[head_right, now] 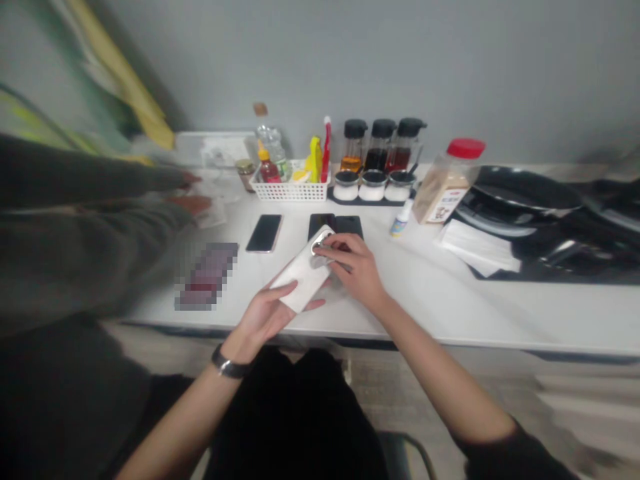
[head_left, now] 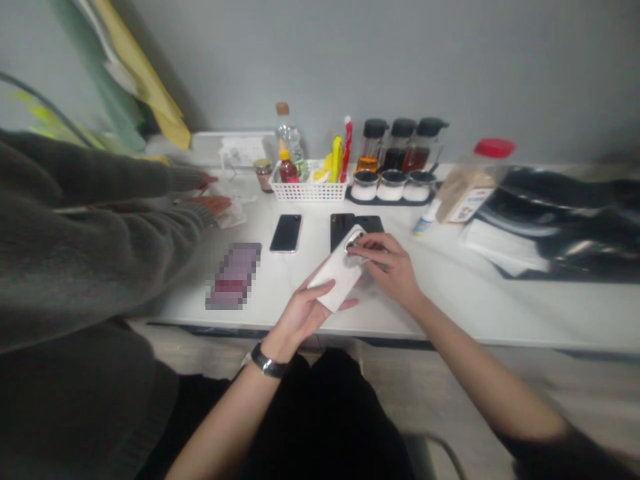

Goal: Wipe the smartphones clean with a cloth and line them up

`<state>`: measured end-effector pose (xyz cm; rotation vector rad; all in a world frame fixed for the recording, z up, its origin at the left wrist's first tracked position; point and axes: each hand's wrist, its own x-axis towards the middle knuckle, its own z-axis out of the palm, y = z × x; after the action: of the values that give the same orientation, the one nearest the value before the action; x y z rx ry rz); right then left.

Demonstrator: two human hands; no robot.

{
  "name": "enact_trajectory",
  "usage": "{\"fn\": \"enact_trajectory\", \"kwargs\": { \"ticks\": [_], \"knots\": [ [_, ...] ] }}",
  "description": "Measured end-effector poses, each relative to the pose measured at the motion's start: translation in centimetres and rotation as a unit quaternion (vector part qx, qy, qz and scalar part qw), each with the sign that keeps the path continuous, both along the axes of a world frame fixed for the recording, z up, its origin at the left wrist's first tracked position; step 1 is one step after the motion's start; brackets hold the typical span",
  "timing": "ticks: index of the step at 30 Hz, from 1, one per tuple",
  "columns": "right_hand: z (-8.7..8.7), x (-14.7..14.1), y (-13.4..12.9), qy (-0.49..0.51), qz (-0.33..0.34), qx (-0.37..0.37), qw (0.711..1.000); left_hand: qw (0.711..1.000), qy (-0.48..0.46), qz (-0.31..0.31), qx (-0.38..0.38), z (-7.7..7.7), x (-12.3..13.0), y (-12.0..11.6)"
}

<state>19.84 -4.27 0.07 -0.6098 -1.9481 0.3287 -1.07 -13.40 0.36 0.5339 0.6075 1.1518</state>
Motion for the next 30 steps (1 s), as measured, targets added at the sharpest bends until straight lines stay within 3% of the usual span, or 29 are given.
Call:
{"fn": "enact_trajectory", "kwargs": {
  "ticks": [3, 6, 9, 12, 16, 22, 26, 30],
  "knots": [
    [-0.2, -0.3, -1.2, 0.019, -0.039, 0.017, 0.999, 0.999, 0.035, -0.004, 0.025, -0.6, 0.3, -0.7],
    [-0.4, -1.0, -2.3, 0.065, -0.102, 0.019, 0.992, 0.985, 0.147, 0.002, 0.086, -0.9, 0.8, -1.2],
    [-0.8, -2.3, -3.3, 0.028, -0.117, 0.05, 0.991, 0.942, 0.293, 0.057, 0.151, -1.0, 1.4, -0.9],
    [-1.4, -3.6, -4.8, -0.077, -0.039, 0.096, 0.992, 0.885, 0.396, 0.106, 0.222, -1.4, 1.5, -0.1],
    [-1.2, -2.8, -5.3, -0.2, 0.057, 0.106, 0.972, 0.875, 0.408, 0.115, 0.233, -2.1, 1.2, 0.4],
    [-0.4, -0.3, -3.8, -0.222, -0.054, 0.058, 0.972, 0.875, 0.391, 0.158, 0.236, -2.1, 1.7, -0.1],
    [-0.7, -0.8, -4.7, -0.226, 0.01, 0.087, 0.97, 0.856, 0.442, 0.128, 0.235, -2.2, 1.5, -0.2],
    [0.2, 0.3, -3.3, -0.22, -0.016, 0.1, 0.97, 0.873, 0.41, 0.098, 0.244, -1.3, 1.0, -0.5]
  ]
}}
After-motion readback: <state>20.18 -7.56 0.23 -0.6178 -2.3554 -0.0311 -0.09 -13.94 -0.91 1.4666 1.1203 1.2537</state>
